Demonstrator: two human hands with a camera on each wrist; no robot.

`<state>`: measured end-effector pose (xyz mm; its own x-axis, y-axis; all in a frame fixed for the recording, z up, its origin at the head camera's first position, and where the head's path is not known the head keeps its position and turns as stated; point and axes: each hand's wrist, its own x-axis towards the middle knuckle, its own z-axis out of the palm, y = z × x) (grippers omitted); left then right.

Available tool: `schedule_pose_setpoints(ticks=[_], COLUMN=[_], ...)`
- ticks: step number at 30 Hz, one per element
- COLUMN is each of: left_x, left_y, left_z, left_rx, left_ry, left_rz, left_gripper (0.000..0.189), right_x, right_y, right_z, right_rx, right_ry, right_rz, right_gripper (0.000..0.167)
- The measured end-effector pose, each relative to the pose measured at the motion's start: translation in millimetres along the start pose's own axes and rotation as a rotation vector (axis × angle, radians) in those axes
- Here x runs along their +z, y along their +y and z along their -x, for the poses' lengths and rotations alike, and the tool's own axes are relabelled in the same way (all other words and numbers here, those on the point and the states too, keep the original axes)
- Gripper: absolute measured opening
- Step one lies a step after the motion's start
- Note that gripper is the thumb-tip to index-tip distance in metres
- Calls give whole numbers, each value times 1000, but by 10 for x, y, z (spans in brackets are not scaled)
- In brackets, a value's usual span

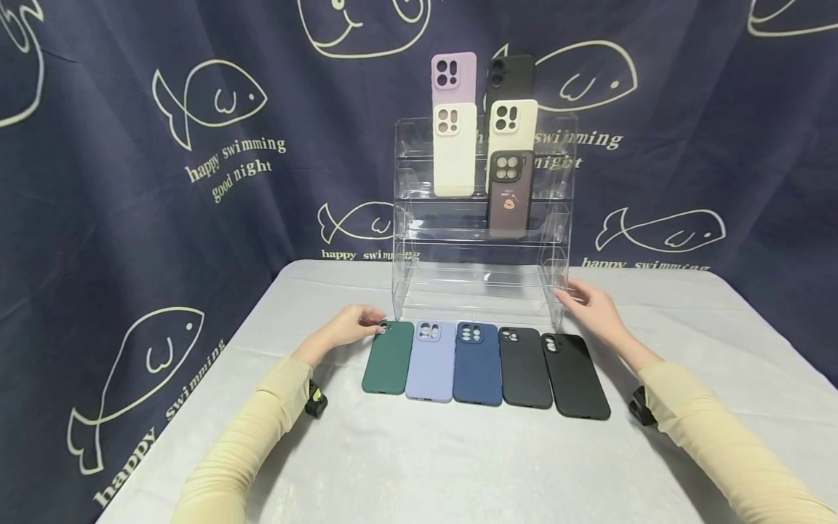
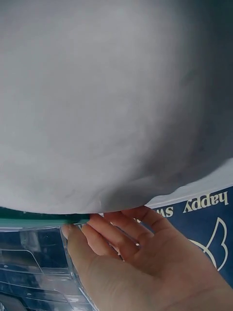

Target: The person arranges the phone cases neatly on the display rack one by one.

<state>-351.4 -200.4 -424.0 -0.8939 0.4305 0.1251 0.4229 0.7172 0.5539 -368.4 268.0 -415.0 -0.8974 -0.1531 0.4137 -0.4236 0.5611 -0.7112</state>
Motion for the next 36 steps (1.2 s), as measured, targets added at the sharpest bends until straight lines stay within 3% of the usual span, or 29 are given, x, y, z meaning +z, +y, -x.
schedule_pose_setpoints(ticks=[4,10,18,23,28,36], left_x=[-12,-36,-41,-42,-46,-38], left_y=[8,80,124,107,51,64], left_z=[12,16,29,22,31,39], left_rx=[-59,-158,-197,-175,-180,-196], left_ry=[-27,-88,-111,-76,15,95], left_rz=[21,135,170,165,161,269], left_gripper=[31,33,23,20,19,25], right_x=[0,-9,5,-3,-5,-1], right_y=[-7,-12,29,29,20,28], right_z=[-4,11,-2,4,9,4], right_rx=[7,15,2,-3,-11,-17], right_ry=[-4,-1,3,2,4,7], right_rz=[0,15,4,0,7,-3], right_gripper=[49,49,48,48,48,49])
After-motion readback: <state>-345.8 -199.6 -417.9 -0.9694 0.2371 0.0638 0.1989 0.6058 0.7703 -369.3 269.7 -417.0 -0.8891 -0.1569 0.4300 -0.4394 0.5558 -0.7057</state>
